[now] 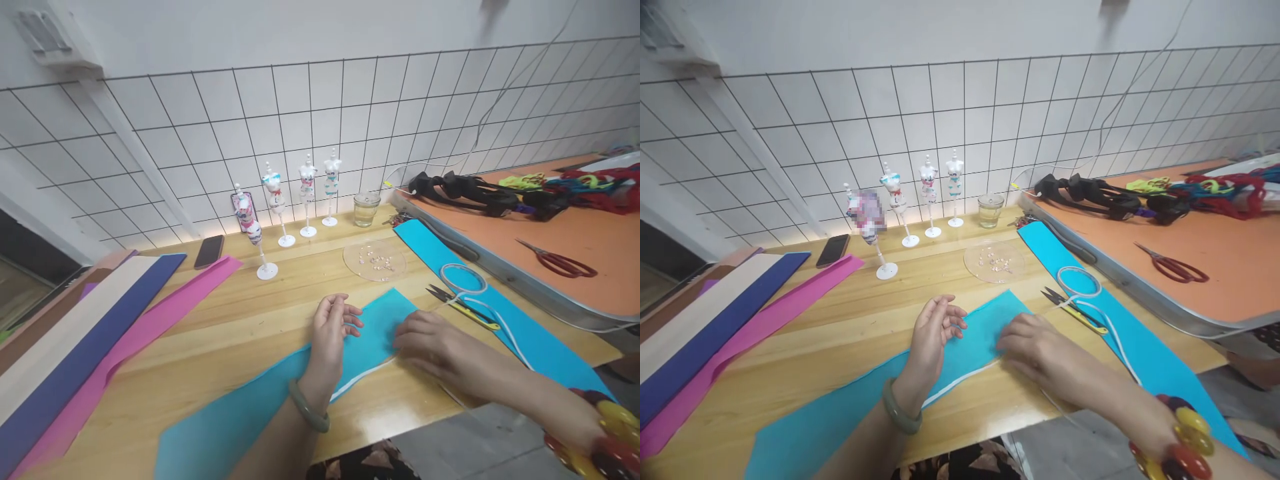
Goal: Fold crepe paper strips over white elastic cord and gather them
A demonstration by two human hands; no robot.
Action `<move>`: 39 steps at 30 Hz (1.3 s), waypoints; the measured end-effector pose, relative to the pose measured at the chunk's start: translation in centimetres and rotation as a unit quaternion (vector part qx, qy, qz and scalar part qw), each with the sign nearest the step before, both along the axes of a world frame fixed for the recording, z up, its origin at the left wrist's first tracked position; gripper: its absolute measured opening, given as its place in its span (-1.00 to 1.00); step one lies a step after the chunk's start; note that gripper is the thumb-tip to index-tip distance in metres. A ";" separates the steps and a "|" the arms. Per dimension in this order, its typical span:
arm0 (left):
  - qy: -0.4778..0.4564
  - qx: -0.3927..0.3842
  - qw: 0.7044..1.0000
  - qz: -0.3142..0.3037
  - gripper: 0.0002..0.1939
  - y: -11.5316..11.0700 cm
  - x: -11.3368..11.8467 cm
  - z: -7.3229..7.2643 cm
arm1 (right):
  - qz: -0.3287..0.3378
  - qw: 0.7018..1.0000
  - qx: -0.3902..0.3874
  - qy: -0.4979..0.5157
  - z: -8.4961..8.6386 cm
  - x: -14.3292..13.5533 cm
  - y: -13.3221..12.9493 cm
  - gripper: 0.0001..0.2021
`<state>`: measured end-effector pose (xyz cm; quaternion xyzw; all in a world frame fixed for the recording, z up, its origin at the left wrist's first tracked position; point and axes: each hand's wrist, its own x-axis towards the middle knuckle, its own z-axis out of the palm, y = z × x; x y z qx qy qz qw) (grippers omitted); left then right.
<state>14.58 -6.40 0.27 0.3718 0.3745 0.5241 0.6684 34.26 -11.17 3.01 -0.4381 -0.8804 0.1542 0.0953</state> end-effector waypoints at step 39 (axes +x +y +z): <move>0.754 0.396 0.506 -0.135 -0.95 -7.0 -5.4 -3.2 | -0.033 0.991 -0.130 -0.005 0.4 0.0 2.0 -0.81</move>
